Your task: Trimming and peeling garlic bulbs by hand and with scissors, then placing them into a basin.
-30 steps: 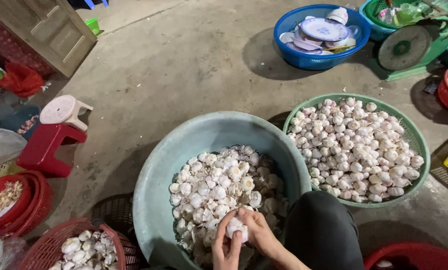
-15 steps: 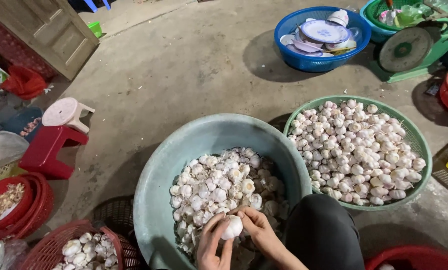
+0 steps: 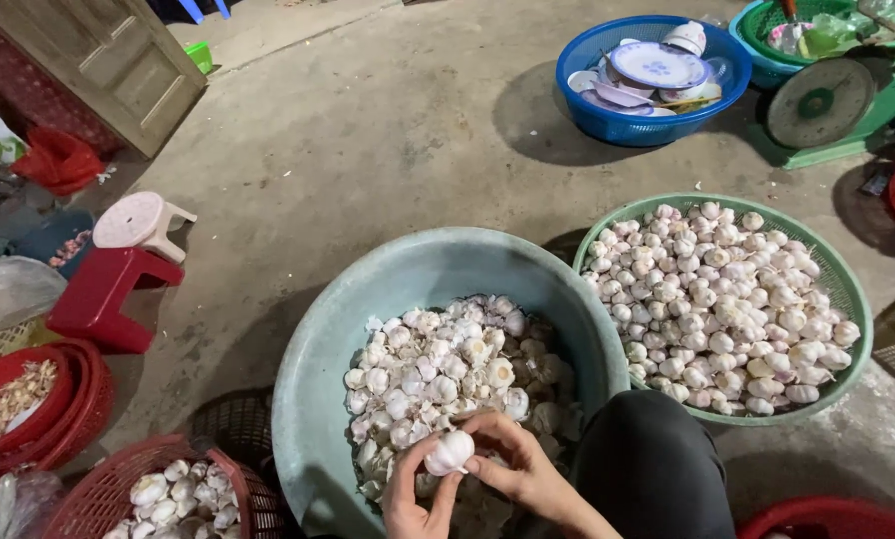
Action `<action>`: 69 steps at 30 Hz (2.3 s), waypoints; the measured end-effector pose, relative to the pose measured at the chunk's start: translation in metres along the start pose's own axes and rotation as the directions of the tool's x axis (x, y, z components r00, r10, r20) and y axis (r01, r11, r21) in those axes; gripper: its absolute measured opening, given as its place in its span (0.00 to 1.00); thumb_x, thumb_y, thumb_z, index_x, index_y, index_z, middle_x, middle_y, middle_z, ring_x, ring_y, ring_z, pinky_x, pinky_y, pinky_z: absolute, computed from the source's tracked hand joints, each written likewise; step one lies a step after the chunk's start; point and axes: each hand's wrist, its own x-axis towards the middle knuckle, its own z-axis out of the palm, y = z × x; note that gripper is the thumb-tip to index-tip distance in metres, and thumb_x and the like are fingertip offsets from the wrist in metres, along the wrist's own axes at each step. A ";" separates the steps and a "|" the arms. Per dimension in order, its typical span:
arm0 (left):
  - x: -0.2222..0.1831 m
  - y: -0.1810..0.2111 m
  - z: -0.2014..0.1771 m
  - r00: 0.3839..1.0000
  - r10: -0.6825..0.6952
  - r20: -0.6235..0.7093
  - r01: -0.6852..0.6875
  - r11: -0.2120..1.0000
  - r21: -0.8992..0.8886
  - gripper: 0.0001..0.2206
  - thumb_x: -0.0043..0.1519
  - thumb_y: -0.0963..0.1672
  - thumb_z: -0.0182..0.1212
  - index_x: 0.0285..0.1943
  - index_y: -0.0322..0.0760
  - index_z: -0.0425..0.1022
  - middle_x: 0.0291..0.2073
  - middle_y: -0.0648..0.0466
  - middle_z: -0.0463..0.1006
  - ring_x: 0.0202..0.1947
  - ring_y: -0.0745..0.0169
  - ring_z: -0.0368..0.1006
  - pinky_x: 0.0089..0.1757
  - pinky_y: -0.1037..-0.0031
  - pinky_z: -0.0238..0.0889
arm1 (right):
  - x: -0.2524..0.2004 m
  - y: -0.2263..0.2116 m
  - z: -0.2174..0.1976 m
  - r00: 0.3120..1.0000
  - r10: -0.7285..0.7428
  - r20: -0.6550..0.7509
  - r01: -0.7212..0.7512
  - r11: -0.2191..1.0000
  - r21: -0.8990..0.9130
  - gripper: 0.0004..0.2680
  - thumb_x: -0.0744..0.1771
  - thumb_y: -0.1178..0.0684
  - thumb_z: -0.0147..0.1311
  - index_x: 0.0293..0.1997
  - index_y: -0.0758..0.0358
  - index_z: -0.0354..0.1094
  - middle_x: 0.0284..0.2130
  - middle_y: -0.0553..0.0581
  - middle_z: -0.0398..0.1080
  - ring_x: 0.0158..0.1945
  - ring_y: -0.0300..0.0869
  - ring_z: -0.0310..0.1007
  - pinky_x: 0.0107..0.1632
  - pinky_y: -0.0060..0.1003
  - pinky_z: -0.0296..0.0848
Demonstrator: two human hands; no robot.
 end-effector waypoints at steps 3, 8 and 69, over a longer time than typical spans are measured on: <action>0.002 0.003 -0.003 1.000 0.013 0.022 -0.014 0.999 0.049 0.23 0.50 0.38 0.73 0.55 0.40 0.75 0.52 0.48 0.83 0.51 0.52 0.83 0.50 0.63 0.77 | 0.000 -0.006 0.001 0.997 0.058 0.042 -0.056 0.998 -0.039 0.16 0.66 0.61 0.59 0.62 0.65 0.66 0.54 0.56 0.71 0.54 0.42 0.73 0.57 0.38 0.73; 0.009 0.009 -0.017 0.997 0.078 -0.003 -0.077 0.986 0.146 0.17 0.49 0.39 0.73 0.49 0.38 0.84 0.49 0.51 0.80 0.42 0.60 0.80 0.44 0.73 0.76 | 0.002 -0.003 0.003 0.993 0.094 0.065 -0.087 0.991 -0.102 0.13 0.66 0.61 0.60 0.57 0.64 0.68 0.54 0.54 0.68 0.52 0.41 0.72 0.54 0.35 0.71; 0.009 0.008 0.001 0.920 -0.300 0.251 0.322 0.945 -0.053 0.23 0.62 0.45 0.56 0.69 0.44 0.72 0.55 0.50 0.87 0.52 0.57 0.86 0.51 0.68 0.79 | 0.001 0.041 0.003 0.986 0.046 -0.158 -0.102 0.926 -0.363 0.12 0.67 0.49 0.51 0.53 0.63 0.72 0.32 0.53 0.78 0.31 0.37 0.71 0.37 0.30 0.71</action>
